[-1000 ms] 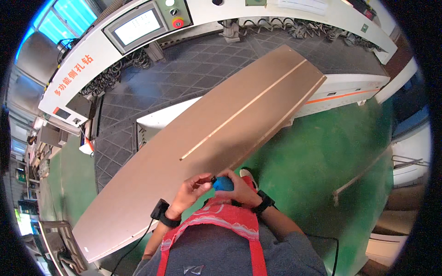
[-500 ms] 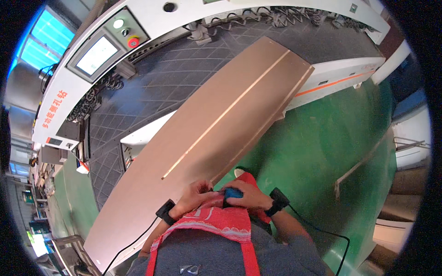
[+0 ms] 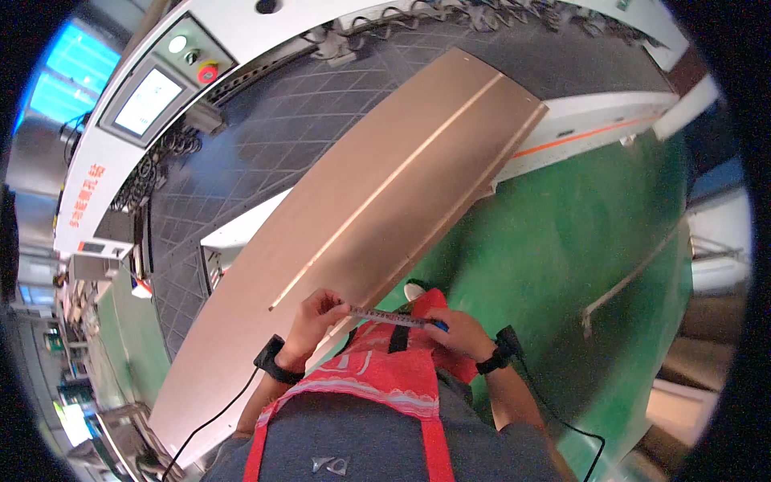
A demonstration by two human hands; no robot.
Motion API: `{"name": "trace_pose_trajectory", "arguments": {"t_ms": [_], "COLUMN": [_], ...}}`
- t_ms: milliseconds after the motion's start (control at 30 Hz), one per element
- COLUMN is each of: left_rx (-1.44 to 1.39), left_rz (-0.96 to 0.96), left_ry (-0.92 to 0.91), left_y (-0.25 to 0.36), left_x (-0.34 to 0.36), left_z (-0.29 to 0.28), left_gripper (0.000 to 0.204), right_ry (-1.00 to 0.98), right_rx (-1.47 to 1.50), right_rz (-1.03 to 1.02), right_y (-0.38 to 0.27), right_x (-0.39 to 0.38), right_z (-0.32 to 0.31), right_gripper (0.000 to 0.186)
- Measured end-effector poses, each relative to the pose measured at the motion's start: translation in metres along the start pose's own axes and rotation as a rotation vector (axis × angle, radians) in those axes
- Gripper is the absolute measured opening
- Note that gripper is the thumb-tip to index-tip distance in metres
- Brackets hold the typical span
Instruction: Operating a side hole drilling machine and measuring a wooden panel in a workshop.
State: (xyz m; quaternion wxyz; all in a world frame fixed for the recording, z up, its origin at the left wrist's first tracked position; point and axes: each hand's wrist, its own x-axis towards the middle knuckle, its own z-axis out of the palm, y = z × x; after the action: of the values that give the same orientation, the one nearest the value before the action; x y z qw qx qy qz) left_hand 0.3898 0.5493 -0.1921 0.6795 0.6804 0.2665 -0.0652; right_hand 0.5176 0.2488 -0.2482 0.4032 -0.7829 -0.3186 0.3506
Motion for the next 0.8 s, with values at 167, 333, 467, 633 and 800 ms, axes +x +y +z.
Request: {"name": "trace_pose_trajectory", "arguments": {"t_ms": [167,333,467,633,800], "left_rx": [-0.039,-0.238,-0.462,-0.635,-1.087], "left_rz": [0.041,-0.099,-0.079,-0.195,-0.078], "left_ry": [0.11,0.158,0.281,0.416,0.682], "left_y": [-0.04,-0.067,-0.093,-0.095,-0.111], "left_x": [-0.035,-0.049,-0.046,-0.042,-0.016], "left_z": [0.017,0.063,0.1,0.121,0.154], "left_gripper": [0.017,0.018,0.023,0.03,0.017], "right_ry": [-0.081,-0.195,-0.471,-0.691,-0.784], "right_rx": [-0.441,-0.804,-1.109,-1.297,-1.41], "right_rz": [-0.188,-0.621,-0.807,-1.064,-1.223], "right_y": [-0.046,-0.105,-0.142,-0.178,-0.206], "right_x": [0.044,0.118,0.179,0.222,0.235], "right_z": [-0.068,-0.105,-0.09,-0.032,0.011], "right_gripper": [0.023,0.012,0.007,0.006,0.004]}}
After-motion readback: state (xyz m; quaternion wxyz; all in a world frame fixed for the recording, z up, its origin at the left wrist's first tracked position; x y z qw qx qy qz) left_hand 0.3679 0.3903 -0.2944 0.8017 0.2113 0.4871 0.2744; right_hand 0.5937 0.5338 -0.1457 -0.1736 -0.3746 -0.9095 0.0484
